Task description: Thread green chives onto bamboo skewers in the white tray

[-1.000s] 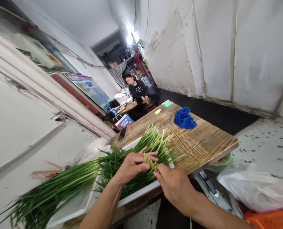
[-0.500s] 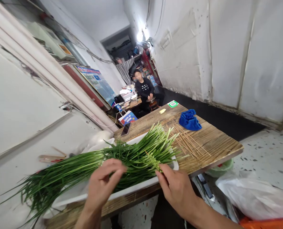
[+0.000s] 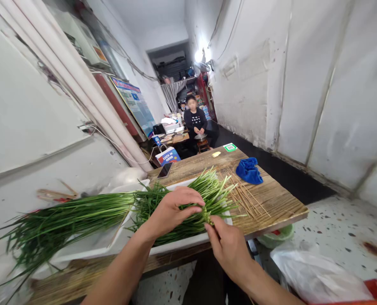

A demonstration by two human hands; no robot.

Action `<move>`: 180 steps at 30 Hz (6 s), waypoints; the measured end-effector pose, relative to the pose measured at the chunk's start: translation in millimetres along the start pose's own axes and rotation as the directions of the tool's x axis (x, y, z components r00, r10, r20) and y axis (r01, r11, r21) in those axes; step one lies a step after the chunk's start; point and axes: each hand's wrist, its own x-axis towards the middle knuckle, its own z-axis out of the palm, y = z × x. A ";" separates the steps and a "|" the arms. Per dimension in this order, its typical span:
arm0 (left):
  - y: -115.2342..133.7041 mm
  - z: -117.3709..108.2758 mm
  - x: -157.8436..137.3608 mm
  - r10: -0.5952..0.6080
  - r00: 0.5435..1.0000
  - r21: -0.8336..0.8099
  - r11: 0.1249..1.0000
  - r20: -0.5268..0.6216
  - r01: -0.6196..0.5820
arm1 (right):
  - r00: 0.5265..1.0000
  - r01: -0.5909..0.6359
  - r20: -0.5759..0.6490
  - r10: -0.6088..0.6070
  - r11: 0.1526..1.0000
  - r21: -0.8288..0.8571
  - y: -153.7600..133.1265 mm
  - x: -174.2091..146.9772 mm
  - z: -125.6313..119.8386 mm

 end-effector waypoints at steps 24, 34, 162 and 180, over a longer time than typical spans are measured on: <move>8.8 9.7 -11.2 0.073 0.954 0.246 0.969 -0.290 0.000 | 0.999 -0.019 -0.034 0.018 0.999 -0.049 2.2 3.8 3.1; 3.0 10.6 -14.3 0.257 0.965 0.528 0.828 -0.056 -0.190 | 0.997 0.023 -0.067 -0.031 0.993 -0.118 -2.9 1.8 4.5; -69.8 50.6 30.2 -0.310 0.950 -0.375 0.876 0.043 0.302 | 0.937 -0.347 0.050 0.346 0.937 0.027 25.7 17.6 -12.9; -86.7 34.0 30.4 -0.354 0.916 -0.183 0.929 -0.188 0.321 | 0.940 -0.341 -0.024 0.340 0.938 -0.062 24.2 3.8 -8.1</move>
